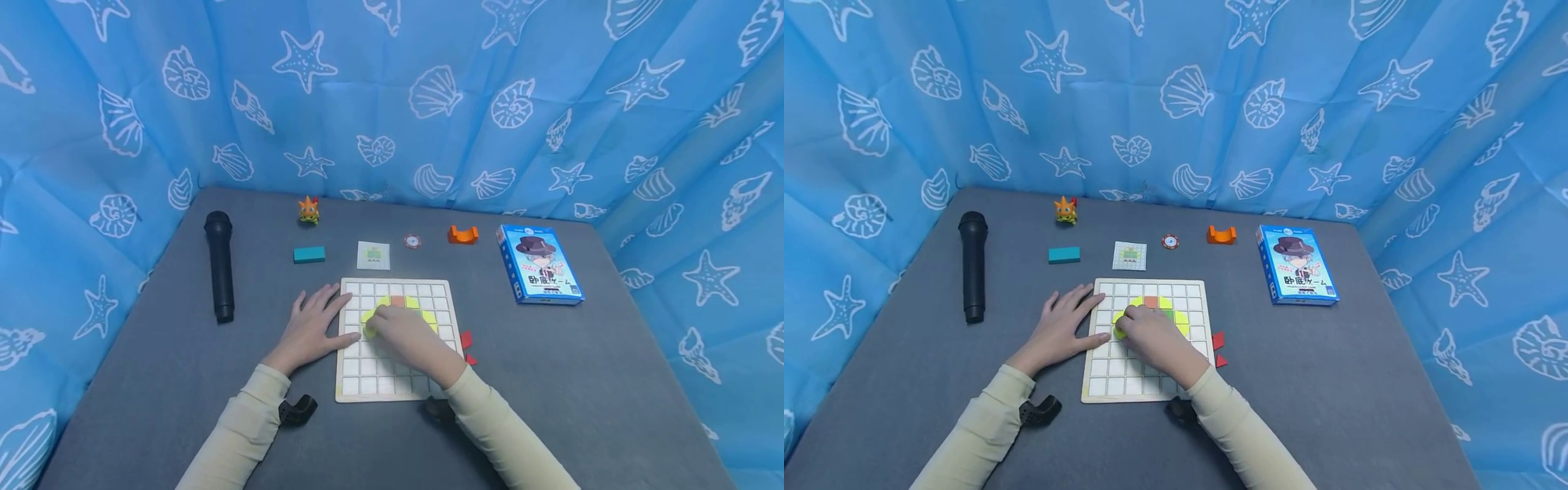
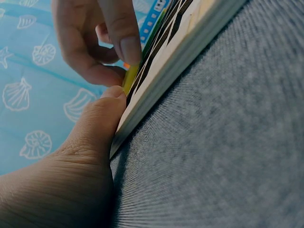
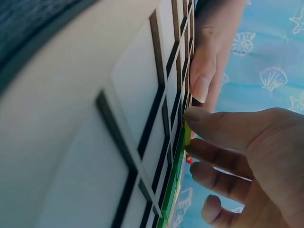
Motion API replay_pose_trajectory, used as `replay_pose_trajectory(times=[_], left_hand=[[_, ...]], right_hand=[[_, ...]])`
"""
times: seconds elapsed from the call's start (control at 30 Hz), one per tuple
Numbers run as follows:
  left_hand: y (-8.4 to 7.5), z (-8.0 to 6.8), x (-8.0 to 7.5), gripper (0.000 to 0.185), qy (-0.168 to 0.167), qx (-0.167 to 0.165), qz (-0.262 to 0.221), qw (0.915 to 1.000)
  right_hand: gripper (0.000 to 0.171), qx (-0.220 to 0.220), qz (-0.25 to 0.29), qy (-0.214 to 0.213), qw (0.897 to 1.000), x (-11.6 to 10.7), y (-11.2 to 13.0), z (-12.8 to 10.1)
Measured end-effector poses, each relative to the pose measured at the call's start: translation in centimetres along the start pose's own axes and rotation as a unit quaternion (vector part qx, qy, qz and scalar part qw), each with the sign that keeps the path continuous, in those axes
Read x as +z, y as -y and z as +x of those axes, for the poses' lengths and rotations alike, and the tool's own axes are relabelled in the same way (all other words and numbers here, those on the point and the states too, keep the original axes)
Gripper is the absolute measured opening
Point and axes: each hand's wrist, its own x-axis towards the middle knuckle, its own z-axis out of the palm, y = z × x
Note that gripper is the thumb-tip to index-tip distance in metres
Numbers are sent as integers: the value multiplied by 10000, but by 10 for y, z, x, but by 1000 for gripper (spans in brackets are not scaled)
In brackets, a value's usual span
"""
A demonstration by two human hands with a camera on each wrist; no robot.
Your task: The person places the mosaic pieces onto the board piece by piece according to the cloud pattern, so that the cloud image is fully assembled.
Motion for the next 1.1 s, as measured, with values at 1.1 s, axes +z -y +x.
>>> replay_pose_trajectory(times=[1.1], left_hand=[[-2,0,-1,85,77,-55,-107,9999]], right_hand=[[18,558,148,-80,9983,-13,-21,-19]])
